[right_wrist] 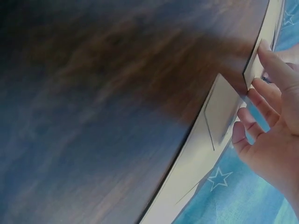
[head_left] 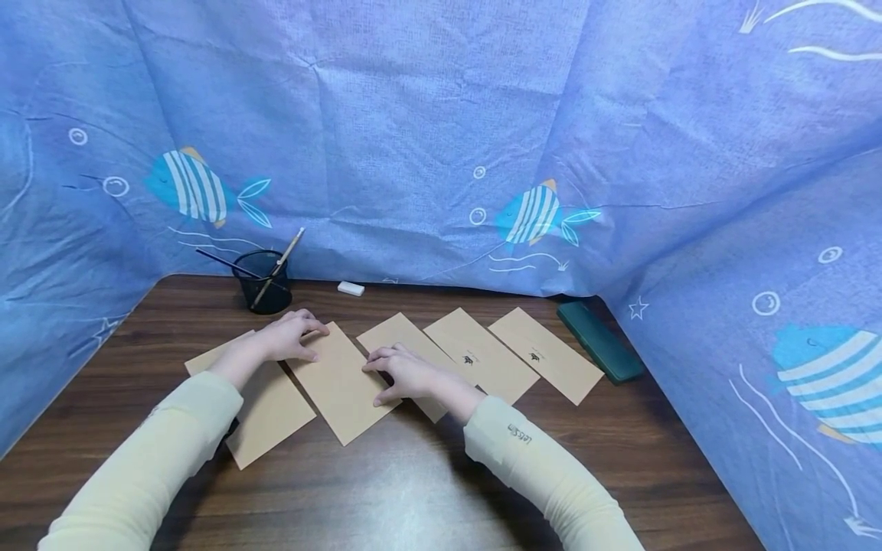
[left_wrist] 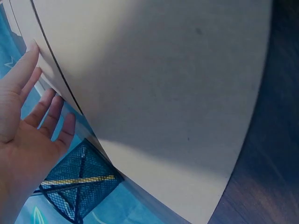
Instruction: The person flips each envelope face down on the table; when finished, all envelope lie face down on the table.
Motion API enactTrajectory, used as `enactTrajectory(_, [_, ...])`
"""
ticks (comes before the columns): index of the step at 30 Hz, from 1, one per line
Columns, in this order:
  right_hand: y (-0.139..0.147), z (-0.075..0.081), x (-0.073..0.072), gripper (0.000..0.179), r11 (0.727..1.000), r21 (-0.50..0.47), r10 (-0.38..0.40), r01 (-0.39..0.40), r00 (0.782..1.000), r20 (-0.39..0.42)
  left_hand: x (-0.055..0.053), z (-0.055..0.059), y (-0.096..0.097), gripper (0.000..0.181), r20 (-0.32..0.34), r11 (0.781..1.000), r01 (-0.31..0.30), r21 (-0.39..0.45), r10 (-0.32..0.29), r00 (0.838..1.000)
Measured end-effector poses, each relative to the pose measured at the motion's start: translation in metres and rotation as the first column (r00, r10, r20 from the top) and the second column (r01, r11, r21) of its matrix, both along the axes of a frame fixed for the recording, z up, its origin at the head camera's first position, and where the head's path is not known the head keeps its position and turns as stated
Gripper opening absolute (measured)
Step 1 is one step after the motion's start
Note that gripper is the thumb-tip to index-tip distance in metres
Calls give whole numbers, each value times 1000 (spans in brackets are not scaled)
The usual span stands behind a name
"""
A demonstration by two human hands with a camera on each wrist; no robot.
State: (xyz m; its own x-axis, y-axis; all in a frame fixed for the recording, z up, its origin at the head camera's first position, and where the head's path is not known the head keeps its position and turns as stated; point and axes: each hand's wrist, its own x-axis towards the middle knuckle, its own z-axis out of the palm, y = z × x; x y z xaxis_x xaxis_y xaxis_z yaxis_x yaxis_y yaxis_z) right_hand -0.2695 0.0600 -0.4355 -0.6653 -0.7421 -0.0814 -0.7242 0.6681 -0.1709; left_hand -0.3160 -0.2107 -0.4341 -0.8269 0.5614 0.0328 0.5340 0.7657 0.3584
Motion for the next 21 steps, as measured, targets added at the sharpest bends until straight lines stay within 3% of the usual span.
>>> enactTrajectory(9, [21,10,1,64,990,-129,46,-47,999,-14,3,2,1,47,41,1000,-4,-5,4,999])
enactTrajectory(17, [63,17,-1,64,977,-212,-19,23,1000,18,2,-1,-4,49,-9,998,50,43,-50,999])
enactTrajectory(21, [82,17,-3,64,971,-233,-45,49,999,23,4,2,-3,49,36,999,8,36,-9,999])
